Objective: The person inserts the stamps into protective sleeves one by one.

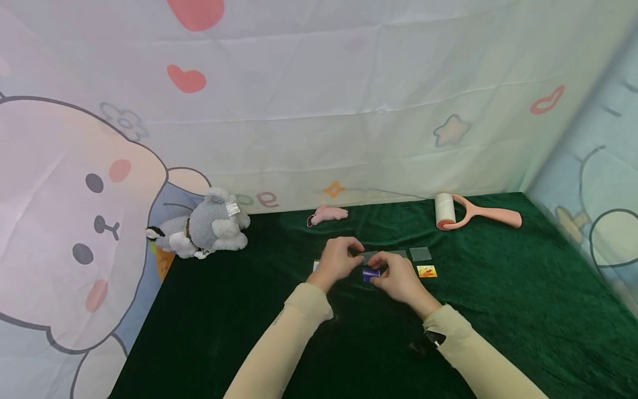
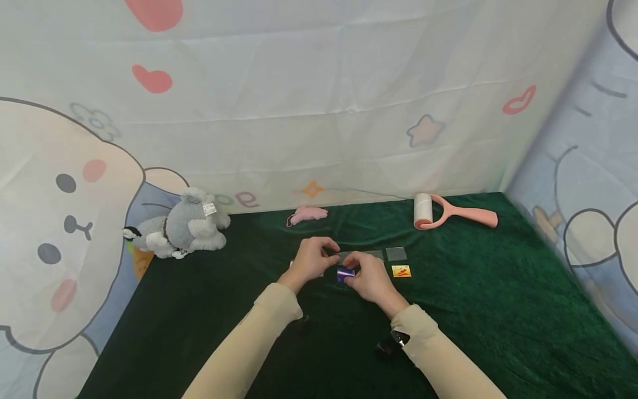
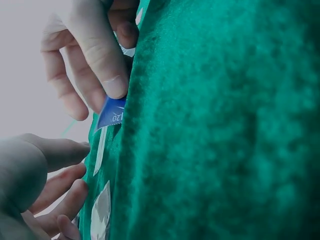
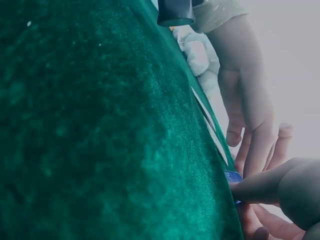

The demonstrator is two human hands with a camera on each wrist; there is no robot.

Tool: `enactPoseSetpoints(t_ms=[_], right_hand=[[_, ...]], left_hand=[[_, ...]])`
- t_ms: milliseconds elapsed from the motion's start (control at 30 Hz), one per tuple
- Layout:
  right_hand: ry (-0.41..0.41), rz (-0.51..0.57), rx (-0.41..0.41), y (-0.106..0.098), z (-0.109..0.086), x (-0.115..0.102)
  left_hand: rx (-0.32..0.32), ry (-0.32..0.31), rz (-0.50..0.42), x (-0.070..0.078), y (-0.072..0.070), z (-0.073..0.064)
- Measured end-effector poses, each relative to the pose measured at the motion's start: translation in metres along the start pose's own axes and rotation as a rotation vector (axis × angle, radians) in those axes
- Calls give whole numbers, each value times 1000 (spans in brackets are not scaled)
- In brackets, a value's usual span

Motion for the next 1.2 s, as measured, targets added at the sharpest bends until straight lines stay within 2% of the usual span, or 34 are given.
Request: enactPoseSetpoints(t_ms=[233, 433, 533, 900, 1200], right_hand=[[-22, -14, 6, -1, -2, -3], [-38, -54, 11, -4, -3, -10], [-42, -63, 8, -5, -3, -11], [-17, -4, -36, -7, -3, -10], [-18, 57, -12, -22, -6, -7]], left_hand=[[-8, -38, 91, 5, 1, 2], [-10, -82, 114, 3, 3, 5], [-10, -85, 123, 2, 2, 6], [-10, -86, 144, 4, 3, 7], [-17, -105, 124, 4, 4, 6]])
Point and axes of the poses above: each hand's wrist, its own z-axis towards the middle knuckle, its own y-axis out of the palm, x = y × z, the point moved 6 cm from there along z, towards the middle knuckle, and after that the axes turned 13 degrees about -x, right-handed, at the moved point
